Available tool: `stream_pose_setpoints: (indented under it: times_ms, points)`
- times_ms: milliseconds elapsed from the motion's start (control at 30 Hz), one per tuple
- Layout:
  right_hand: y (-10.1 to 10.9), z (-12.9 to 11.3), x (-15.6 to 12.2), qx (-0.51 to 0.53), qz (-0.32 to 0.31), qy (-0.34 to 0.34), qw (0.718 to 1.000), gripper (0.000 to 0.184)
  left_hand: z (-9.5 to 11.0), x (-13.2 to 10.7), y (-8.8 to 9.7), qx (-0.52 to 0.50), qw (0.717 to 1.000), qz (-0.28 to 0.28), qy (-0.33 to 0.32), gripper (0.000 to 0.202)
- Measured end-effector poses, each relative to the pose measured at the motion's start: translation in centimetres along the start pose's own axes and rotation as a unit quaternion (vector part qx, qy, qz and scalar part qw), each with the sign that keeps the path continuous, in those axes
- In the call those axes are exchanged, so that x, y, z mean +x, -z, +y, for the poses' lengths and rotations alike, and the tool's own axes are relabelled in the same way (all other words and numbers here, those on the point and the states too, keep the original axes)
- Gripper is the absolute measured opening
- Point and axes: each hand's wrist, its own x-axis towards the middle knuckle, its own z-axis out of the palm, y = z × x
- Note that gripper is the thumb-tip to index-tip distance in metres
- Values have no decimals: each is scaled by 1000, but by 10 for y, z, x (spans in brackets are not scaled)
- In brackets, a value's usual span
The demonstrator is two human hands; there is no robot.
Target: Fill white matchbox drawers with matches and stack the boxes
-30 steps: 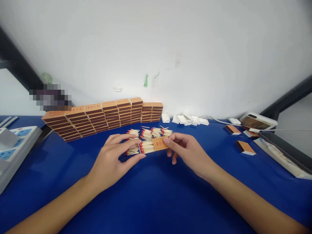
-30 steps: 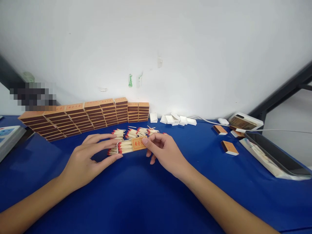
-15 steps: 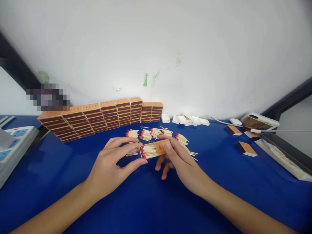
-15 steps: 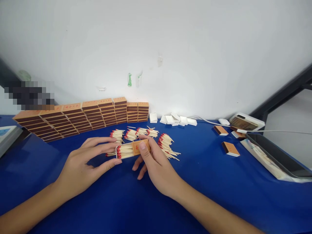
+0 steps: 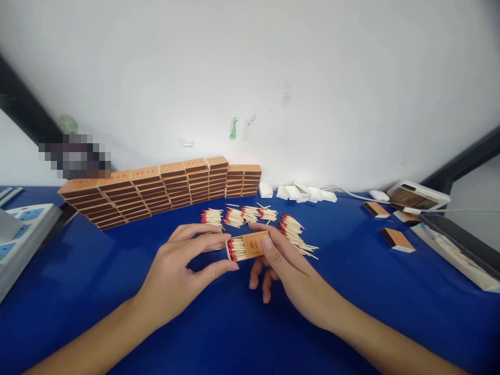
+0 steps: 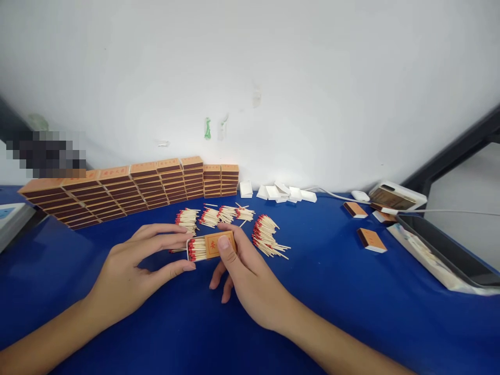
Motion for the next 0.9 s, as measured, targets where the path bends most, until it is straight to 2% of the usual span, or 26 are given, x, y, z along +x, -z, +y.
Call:
stream_pose_setpoints:
  times_ms: [200, 333, 533, 733, 900]
  points:
    - [-3, 3, -6, 15, -43, -3, 999, 69, 0, -2, -2, -24, 1000, -19, -4, 33]
    - [-6, -1, -10, 13, -75, -1, 997, 68, 2, -1, -1, -39, 999, -26, 8, 45]
    - [-10, -6, -13, -33, -132, 23, 990, 60, 4, 0, -4, -63, 997, -41, -13, 70]
    - [-13, -7, -18, -58, -131, 42, 989, 53, 7, 1, -4, -67, 996, -58, -21, 73]
    - [-14, -9, -18, -82, -132, 44, 987, 56, 5, 2, -1, -67, 995, -67, -31, 74]
